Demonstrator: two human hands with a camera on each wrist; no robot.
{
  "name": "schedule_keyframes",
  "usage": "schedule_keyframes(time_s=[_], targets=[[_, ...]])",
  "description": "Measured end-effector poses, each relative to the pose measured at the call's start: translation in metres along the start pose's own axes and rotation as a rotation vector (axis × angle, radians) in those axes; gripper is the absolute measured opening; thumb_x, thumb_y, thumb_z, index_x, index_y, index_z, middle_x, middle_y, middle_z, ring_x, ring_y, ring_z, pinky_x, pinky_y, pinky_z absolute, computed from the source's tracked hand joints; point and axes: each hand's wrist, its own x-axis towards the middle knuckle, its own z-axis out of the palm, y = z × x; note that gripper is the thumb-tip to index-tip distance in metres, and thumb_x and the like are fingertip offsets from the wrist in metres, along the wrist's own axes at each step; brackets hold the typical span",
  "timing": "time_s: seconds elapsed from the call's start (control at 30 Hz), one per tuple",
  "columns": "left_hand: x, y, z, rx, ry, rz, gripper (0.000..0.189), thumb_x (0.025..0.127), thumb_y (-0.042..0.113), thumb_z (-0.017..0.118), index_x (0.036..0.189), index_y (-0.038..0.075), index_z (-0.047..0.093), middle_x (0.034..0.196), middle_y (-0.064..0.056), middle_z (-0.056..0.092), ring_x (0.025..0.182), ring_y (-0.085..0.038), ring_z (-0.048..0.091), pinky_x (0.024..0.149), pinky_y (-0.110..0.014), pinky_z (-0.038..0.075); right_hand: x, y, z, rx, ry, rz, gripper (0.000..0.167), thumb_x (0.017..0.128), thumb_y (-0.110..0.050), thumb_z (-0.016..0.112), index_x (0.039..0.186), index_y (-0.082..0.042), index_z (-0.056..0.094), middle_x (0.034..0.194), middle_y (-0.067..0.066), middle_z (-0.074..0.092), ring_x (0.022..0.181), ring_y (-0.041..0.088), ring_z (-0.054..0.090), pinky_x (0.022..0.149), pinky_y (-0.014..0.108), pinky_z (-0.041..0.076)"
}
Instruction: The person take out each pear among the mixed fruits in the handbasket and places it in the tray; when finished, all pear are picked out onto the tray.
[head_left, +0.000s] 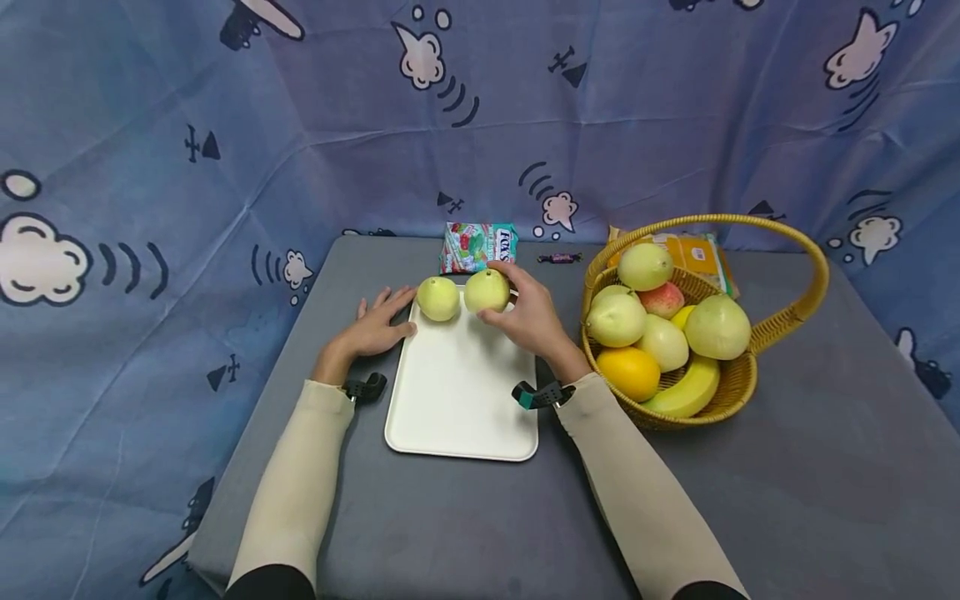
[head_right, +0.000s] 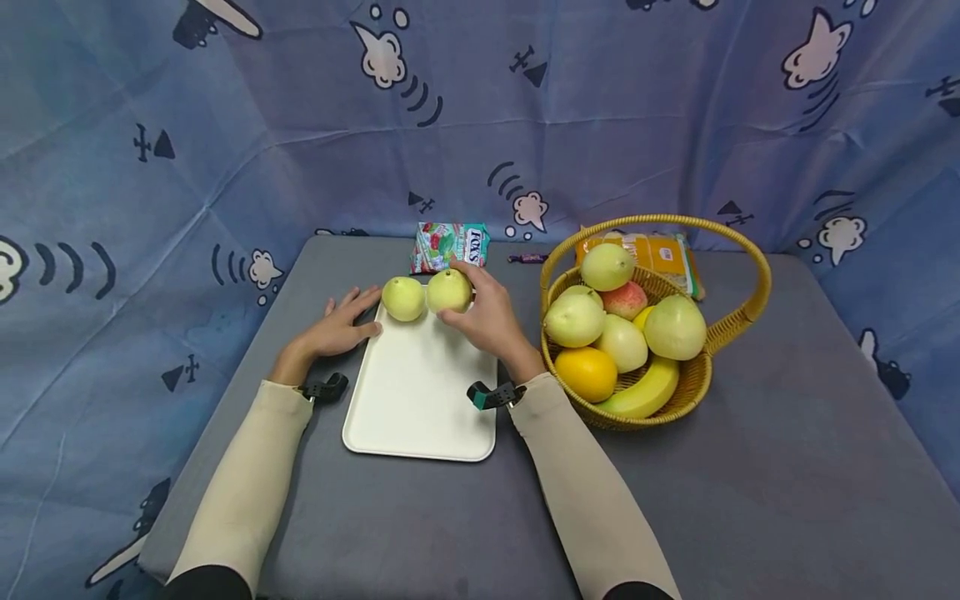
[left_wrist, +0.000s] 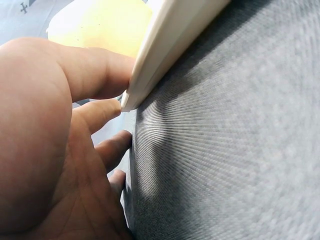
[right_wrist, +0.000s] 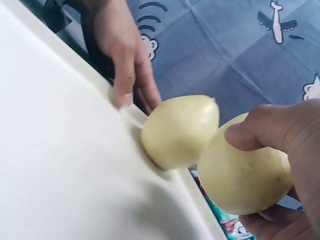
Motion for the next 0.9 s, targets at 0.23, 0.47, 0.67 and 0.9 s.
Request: schedule_keyframes(time_s=[0.23,0.47,0.67,0.9], targets=[[0.001,-0.001,0.002,0.003,-0.003,-0.001,0.075,0.113,0.030,0.055,0.178,0.017,0.020,0.185,-0.015,0.013,0.171,-0.043,-0.006,0.130,-0.070,-0.021,0.006,0.016,0.012,-0.040,-0.019,0.053,0.080,0.089,-0.013,0.090,0.160,-0.009,0.054,0.157,0.018,0.059,0.135,0.037,0.063,0.110,0.050,0.059],[0.000,0.000,0.001,0.004,0.003,-0.003,0.074,0.113,0.029,0.055,0.178,0.016,0.021,0.185,-0.016,0.014,0.171,-0.044,-0.006,0.130,-0.070,-0.020,0.012,0.029,0.022,-0.041,-0.013,0.065,0.081,0.089,-0.013,0.090,0.160,-0.008,0.053,0.156,0.019,0.060,0.134,0.039,0.064,0.110,0.050,0.059],[0.000,0.000,0.001,0.007,0.003,-0.001,0.074,0.113,0.029,0.055,0.177,0.015,0.021,0.184,-0.017,0.015,0.171,-0.045,-0.005,0.130,-0.070,-0.020,0.015,0.031,0.026,-0.051,0.003,0.077,0.081,0.089,-0.016,0.091,0.161,-0.010,0.053,0.153,0.018,0.061,0.130,0.038,0.066,0.106,0.051,0.060],[0.002,-0.001,0.002,0.009,0.001,-0.010,0.075,0.113,0.030,0.055,0.177,0.015,0.020,0.185,-0.016,0.014,0.171,-0.044,-0.006,0.130,-0.069,-0.020,0.015,0.029,0.024,-0.054,-0.012,0.090,0.089,0.090,-0.019,0.091,0.167,-0.010,0.046,0.161,0.020,0.056,0.136,0.040,0.065,0.111,0.049,0.059]])
